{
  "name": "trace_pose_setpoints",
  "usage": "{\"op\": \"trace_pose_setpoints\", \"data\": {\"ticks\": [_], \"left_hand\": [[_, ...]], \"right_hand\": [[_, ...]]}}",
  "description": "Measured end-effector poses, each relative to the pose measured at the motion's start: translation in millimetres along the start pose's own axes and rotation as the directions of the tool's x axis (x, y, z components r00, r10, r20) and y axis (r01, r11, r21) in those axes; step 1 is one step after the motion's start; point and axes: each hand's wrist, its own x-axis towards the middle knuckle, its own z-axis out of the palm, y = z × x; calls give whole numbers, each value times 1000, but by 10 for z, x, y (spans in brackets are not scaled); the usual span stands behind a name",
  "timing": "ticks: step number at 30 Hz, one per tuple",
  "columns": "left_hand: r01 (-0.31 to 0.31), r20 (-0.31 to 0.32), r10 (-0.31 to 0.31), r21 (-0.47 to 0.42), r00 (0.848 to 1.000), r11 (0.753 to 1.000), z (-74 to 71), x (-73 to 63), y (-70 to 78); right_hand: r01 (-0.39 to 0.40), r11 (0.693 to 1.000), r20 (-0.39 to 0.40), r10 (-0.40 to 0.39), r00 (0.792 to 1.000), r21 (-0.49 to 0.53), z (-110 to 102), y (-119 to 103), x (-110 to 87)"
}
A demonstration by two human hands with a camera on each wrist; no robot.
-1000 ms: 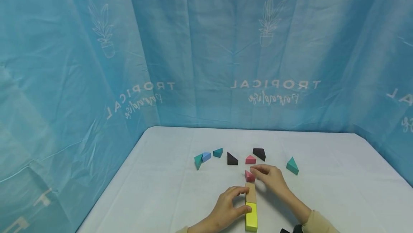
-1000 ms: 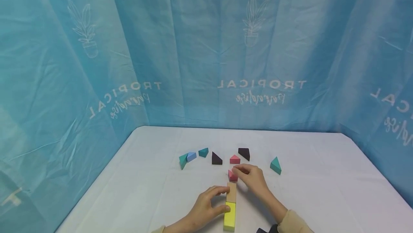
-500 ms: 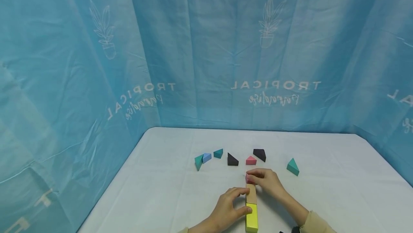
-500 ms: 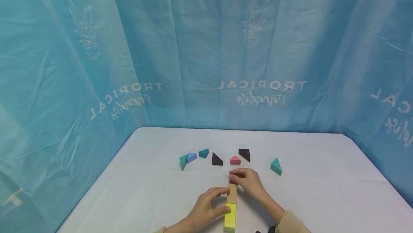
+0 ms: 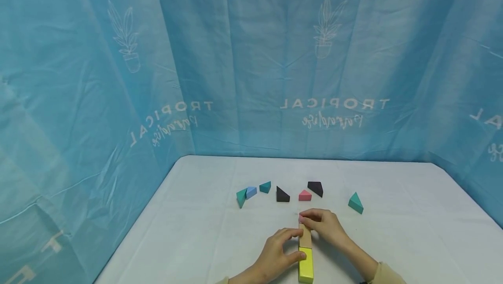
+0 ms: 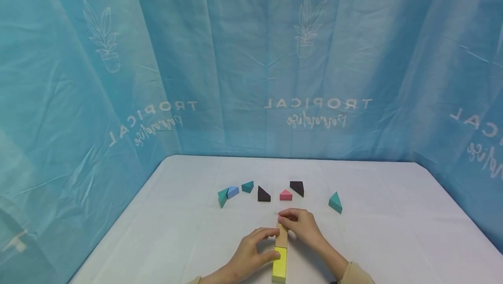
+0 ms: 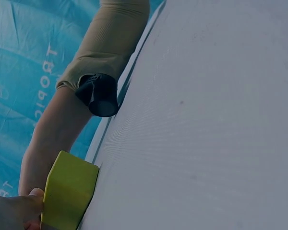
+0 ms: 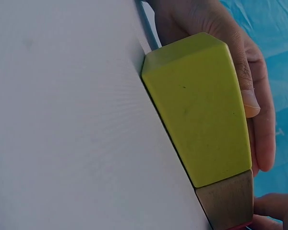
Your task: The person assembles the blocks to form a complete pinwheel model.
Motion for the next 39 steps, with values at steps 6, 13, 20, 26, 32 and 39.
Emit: {"op": "trace_pose_setpoints", "data": {"ticks": [6, 13, 20, 26, 32, 39], "left_hand": [[-16, -6, 16, 13, 1000, 1000, -3, -5, 4], [-17, -12, 17, 4, 1000, 1000, -18, 9, 14], [-35, -8, 35, 11, 999, 999, 6, -3, 3], [-37, -14, 38, 33, 999, 999, -5, 0, -13], [-4, -1, 4, 17, 1000, 1000, -3, 1, -8], [-23, -12, 23, 22, 1000, 1000, 0, -6, -5]], "right_hand": [[4, 1000, 6, -4, 1000, 10, -1, -4, -13], [-3, 1000, -16, 4, 1000, 23, -2, -40, 51], [21, 999, 39, -23, 999, 46, -1, 3, 59], [20, 998, 38, -22, 999, 55, 25, 13, 72], [18, 999, 30, -19, 999, 47, 26, 10, 70], [32, 995, -39, -29, 999, 89, -156, -46, 54]]}}
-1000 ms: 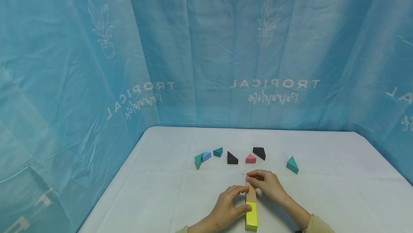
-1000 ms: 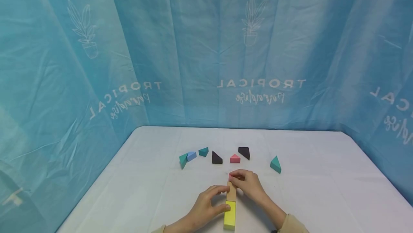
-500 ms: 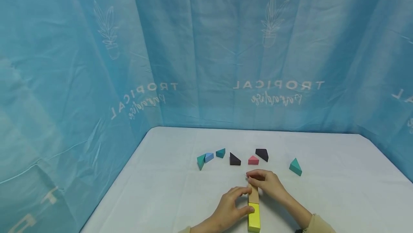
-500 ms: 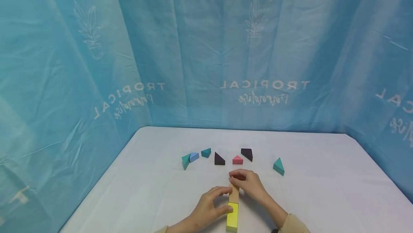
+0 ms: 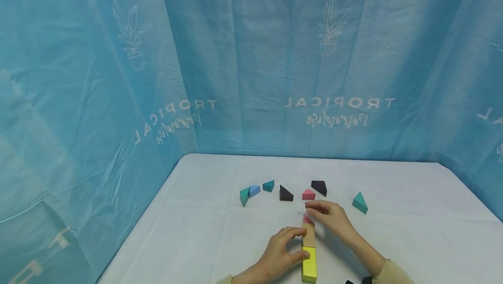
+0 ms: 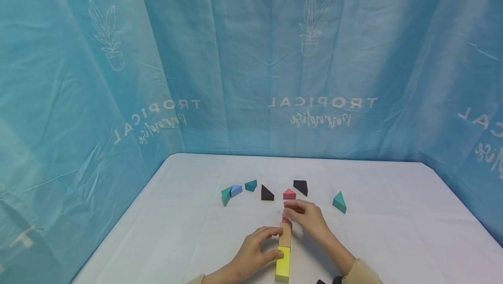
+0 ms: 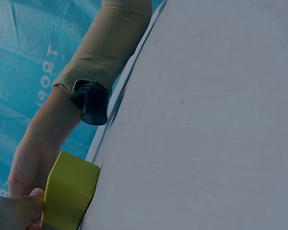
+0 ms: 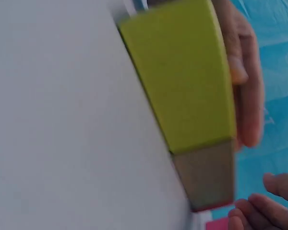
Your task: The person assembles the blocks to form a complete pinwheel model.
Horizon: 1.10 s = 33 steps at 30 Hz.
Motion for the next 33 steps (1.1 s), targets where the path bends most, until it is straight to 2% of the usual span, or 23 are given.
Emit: {"op": "trace_pose_setpoints", "data": {"ticks": [4, 8, 12, 15, 20, 25, 33], "left_hand": [[37, 11, -37, -20, 999, 999, -3, 1, 1], [75, 24, -74, -35, 997, 997, -3, 2, 11], [82, 25, -81, -42, 996, 996, -9, 0, 16], [91, 28, -90, -53, 996, 994, -12, 1, 17], [88, 29, -87, -62, 996, 994, -8, 0, 23], [93, 38, -91, -73, 995, 993, -2, -4, 29], [115, 40, -113, -65, 993, 991, 1, 8, 27]], "right_hand": [[59, 998, -96, -62, 993, -27, -272, 84, 38], [113, 989, -219, -130, 967, -92, -616, 321, 118], [77, 993, -282, -99, 954, -88, -931, 356, 85], [23, 996, -304, -48, 952, -88, -1049, 356, 26], [-64, 993, -310, 30, 950, -100, -1076, 387, -45], [-118, 987, -284, 82, 955, -111, -1028, 526, -47], [-125, 975, -262, 75, 962, -182, -918, 645, -9]]}}
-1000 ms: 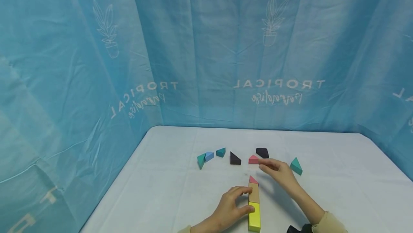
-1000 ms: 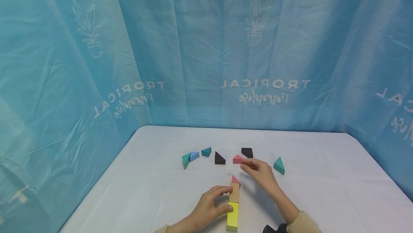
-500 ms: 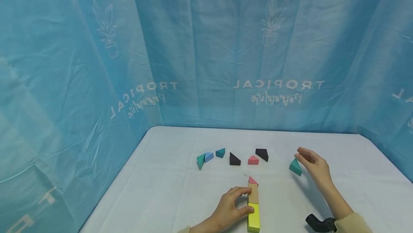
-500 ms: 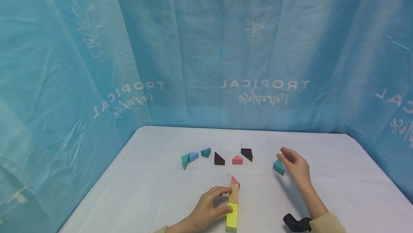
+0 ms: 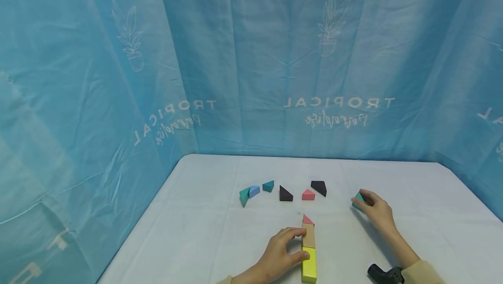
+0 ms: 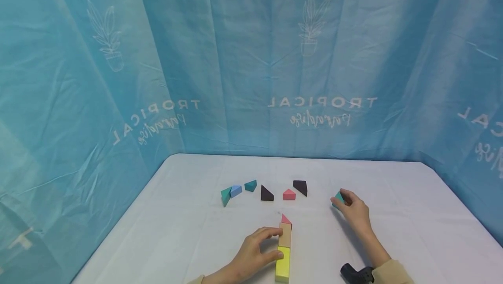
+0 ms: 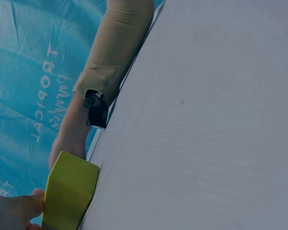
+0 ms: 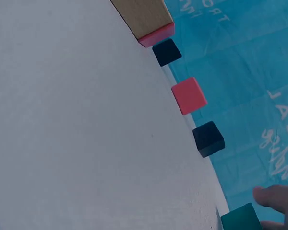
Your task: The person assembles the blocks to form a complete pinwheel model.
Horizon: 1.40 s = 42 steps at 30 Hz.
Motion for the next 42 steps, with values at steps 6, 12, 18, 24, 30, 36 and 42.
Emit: {"op": "trace_pose_setpoints", "data": {"ticks": [6, 12, 18, 24, 30, 36, 42], "left_hand": [[8, -1, -8, -5, 1000, 1000, 0, -11, -2], [-6, -6, 6, 2, 1000, 1000, -9, -17, -4], [-10, -11, 10, 8, 1000, 1000, -9, -20, -11], [5, -6, -5, -2, 1000, 1000, -8, -25, -14], [-2, -6, 2, 7, 1000, 1000, -6, -33, -18], [-30, -7, 30, 36, 1000, 999, -13, -30, -14], [-46, -6, 47, 54, 999, 997, -14, -10, -20]], "right_hand": [[39, 995, -52, -44, 998, -87, 81, 21, 3], [86, 986, -84, -99, 992, -141, 103, 43, 21], [122, 978, -94, -140, 986, -168, 86, 15, 11], [210, 967, -117, -227, 967, -144, 66, -122, 8], [355, 932, -81, -361, 929, -72, 149, -301, -29], [434, 901, 22, -435, 900, 22, 311, -467, -93], [471, 877, 141, -479, 866, 93, 408, -603, -139]]}}
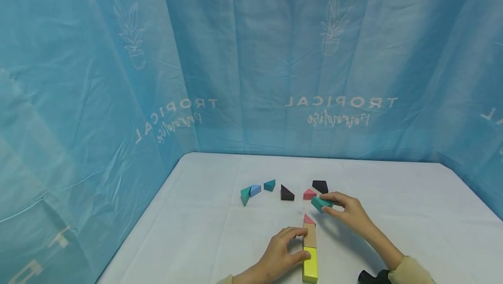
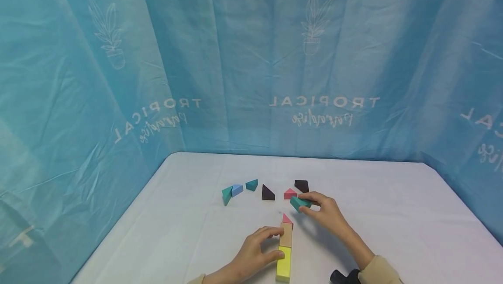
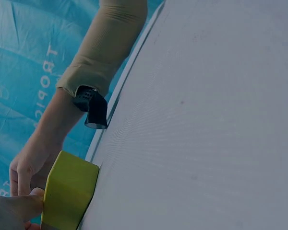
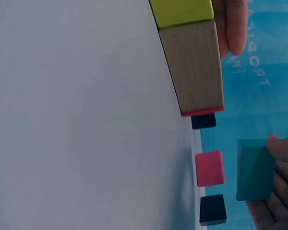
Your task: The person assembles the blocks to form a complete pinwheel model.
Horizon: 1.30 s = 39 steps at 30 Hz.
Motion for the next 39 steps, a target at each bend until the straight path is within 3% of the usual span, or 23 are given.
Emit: {"op": "trace_pose_setpoints", "data": {"ticks": [6, 14, 19, 24, 30, 39], "left_hand": [[-4, 0, 4, -1, 1000, 1000, -3, -3, 9], [-24, 0, 24, -9, 1000, 1000, -4, -1, -2], [-45, -9, 45, -2, 999, 999, 1, -2, -11], [-24, -3, 24, -11, 1000, 1000, 3, -2, -9], [-7, 3, 7, -16, 1000, 1000, 2, -1, -8], [-32, -9, 32, -15, 999, 999, 2, 3, -20]], "right_hand": [[25, 999, 65, -28, 997, 39, 62, -57, -14], [0, 999, 173, -8, 985, 42, 163, 165, -66], [-32, 995, 158, 17, 987, 90, 163, 226, -78], [-41, 988, 150, 18, 989, 146, 153, 288, -61], [-54, 988, 177, 28, 984, 142, 175, 299, -65], [-80, 986, 193, 51, 980, 143, 212, 235, -84]]}}
